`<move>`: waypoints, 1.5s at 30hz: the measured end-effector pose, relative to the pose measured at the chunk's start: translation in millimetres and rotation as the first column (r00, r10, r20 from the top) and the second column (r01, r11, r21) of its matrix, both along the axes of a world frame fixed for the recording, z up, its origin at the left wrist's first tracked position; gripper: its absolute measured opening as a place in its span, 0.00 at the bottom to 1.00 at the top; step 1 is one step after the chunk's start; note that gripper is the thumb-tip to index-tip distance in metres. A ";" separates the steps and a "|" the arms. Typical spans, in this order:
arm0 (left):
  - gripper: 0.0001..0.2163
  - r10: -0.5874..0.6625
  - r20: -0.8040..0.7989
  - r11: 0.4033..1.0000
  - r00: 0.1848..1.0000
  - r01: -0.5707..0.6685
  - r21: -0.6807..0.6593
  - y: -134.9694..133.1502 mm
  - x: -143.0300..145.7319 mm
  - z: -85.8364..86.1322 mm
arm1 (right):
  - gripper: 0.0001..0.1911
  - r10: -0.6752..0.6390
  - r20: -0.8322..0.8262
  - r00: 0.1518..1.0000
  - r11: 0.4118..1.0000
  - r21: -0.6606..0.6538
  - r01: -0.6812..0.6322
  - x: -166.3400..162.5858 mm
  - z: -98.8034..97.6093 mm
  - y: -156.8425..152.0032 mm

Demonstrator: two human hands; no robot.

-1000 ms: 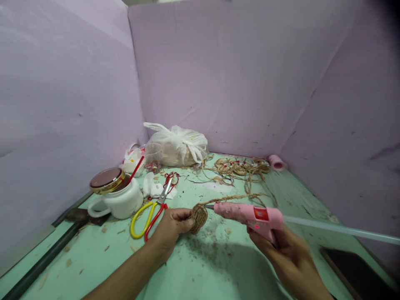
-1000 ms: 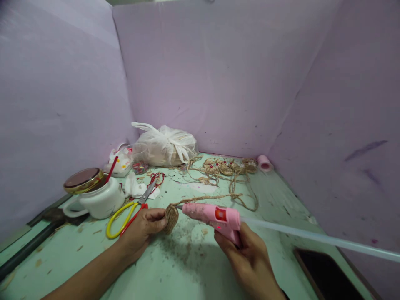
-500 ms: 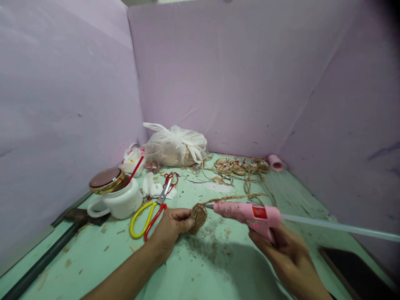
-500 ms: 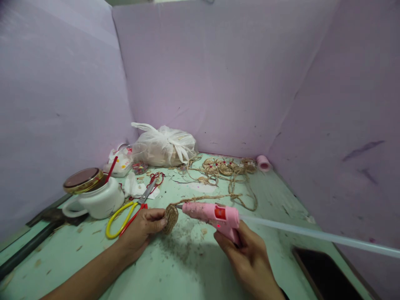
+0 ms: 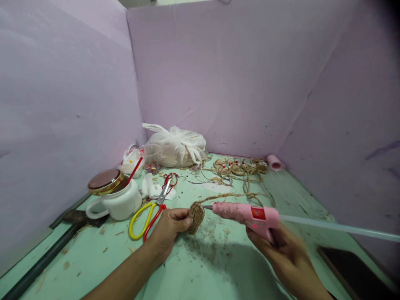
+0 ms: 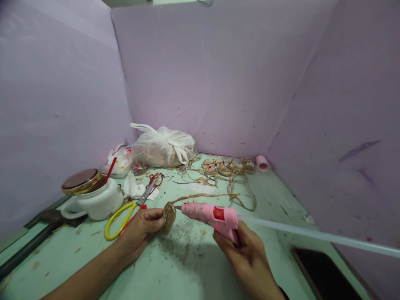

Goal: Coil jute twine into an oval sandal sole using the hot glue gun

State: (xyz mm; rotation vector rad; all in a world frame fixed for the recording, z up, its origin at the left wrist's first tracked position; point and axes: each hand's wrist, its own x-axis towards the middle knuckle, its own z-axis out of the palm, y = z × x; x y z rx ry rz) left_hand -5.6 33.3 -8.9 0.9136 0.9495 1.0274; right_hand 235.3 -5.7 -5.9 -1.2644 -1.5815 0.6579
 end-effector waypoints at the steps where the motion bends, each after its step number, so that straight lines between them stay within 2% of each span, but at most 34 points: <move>1: 0.15 -0.001 0.002 1.000 1.000 0.001 -0.002 0.0 0.0 0.2 | 0.09 0.012 -0.014 1.000 1.000 -0.014 -0.012 0.6 -0.9 -0.1; 6: 0.16 0.002 0.005 1.000 1.000 -0.002 -0.020 0.9 -0.9 -0.5 | 0.11 0.057 -0.017 0.998 0.997 -0.046 -0.058 3.3 -0.8 -1.0; 17: 0.16 -0.017 0.017 1.000 1.000 0.017 -0.019 2.2 -1.8 -2.8 | 0.08 0.030 0.041 0.999 0.999 0.044 -0.032 -1.9 6.9 0.1; 22: 0.15 -0.014 0.027 1.000 1.000 0.015 -0.021 2.4 -2.1 -2.9 | 0.08 -0.013 0.005 1.000 0.999 0.039 0.013 -3.7 5.3 -1.2; 31: 0.15 -0.012 0.029 1.000 1.000 0.013 -0.023 1.6 -2.7 -2.7 | 0.08 -0.010 -0.014 1.000 0.999 0.049 0.010 -6.2 9.5 -1.2; 37: 0.15 0.003 0.044 0.999 0.999 -0.001 -0.032 3.0 -3.5 -5.9 | 0.07 0.026 -0.026 0.999 1.000 0.011 -0.026 -5.4 7.3 -1.1; 45: 0.15 -0.014 0.035 0.999 0.999 0.015 -0.039 3.1 -3.4 -6.7 | 0.08 -0.001 -0.036 0.999 1.000 0.023 0.002 -5.5 4.5 -0.8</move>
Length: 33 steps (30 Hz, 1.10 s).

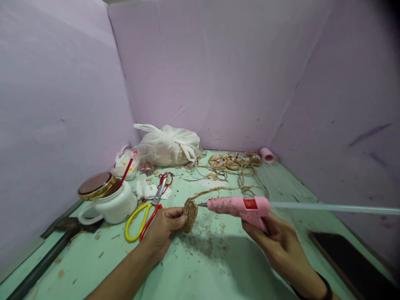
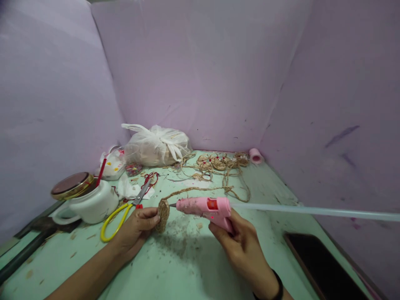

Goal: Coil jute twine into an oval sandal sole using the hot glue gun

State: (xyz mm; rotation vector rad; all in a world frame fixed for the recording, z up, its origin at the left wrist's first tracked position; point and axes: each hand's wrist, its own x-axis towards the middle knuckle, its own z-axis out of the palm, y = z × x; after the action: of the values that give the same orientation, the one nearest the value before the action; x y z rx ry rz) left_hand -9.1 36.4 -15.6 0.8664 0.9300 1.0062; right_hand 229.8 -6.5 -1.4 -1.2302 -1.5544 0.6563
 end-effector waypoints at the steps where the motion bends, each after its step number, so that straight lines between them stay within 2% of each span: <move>1: 0.15 -0.003 -0.003 1.000 1.000 0.003 -0.001 -0.4 0.0 0.5 | 0.09 0.004 0.007 1.000 1.000 0.002 -0.004 0.6 -0.5 0.2; 9: 0.14 -0.007 -0.021 1.000 1.000 0.007 0.001 -1.4 1.0 3.9 | 0.07 -0.001 0.007 1.000 1.000 0.030 0.000 -1.7 5.4 1.5; 15: 0.14 0.000 -0.012 1.000 1.000 0.000 -0.007 1.0 -0.4 -0.2 | 0.08 0.008 -0.065 0.998 1.000 -0.016 -0.009 -2.8 2.1 4.5; 20: 0.13 0.089 0.011 0.996 0.996 -0.089 0.010 1.3 -1.4 0.8 | 0.10 0.022 -0.121 0.992 0.997 -0.074 -0.031 -5.3 -0.1 5.5; 22: 0.13 0.140 -0.071 0.990 0.988 -0.140 0.017 2.4 -1.8 2.2 | 0.10 0.012 -0.143 0.990 0.997 -0.074 -0.023 -6.8 0.7 5.4; 24: 0.12 0.186 -0.269 0.982 0.945 -0.173 0.072 3.8 -3.4 2.8 | 0.10 0.001 -0.157 0.988 0.998 -0.061 -0.011 -7.7 1.9 5.0; 26: 0.11 0.260 -0.527 0.962 0.809 -0.172 0.210 4.7 -6.9 3.1 | 0.10 -0.005 -0.166 0.986 0.999 -0.047 -0.003 -8.4 2.9 4.6; 28: 0.12 0.424 -0.674 0.888 0.605 -0.129 0.442 3.7 -11.2 4.8 | 0.11 -0.003 -0.175 0.985 0.999 -0.044 -0.005 -9.6 2.5 4.5; 29: 0.13 0.537 -0.668 0.812 0.515 -0.100 0.576 2.0 -12.6 6.8 | 0.11 -0.006 -0.179 0.984 0.999 -0.046 -0.002 -10.7 1.5 4.7; 30: 0.13 0.647 -0.615 0.711 0.449 -0.066 0.700 -0.8 -12.9 9.8 | 0.11 -0.014 -0.183 0.983 0.999 -0.050 0.005 -12.2 -0.2 4.9; 31: 0.13 0.741 -0.526 0.588 0.418 -0.025 0.809 -5.0 -11.2 13.7 | 0.11 -0.030 -0.188 0.982 0.998 -0.051 0.021 -14.0 -2.4 5.1; 32: 0.13 0.804 -0.419 0.460 0.422 0.005 0.888 -10.5 -7.0 18.1 | 0.12 -0.053 -0.191 0.980 0.998 -0.047 0.045 -15.8 -4.9 5.2; 33: 0.12 0.813 -0.361 0.377 0.457 0.058 0.924 -17.2 0.3 22.7 | 0.12 -0.080 -0.189 0.979 0.997 -0.038 0.074 -17.2 -7.3 4.9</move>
State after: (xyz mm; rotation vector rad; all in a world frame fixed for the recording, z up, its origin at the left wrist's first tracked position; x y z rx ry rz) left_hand -8.7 19.3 7.1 2.2062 1.5300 1.6826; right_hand 212.6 -1.6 -8.7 -1.2077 -1.3367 0.7273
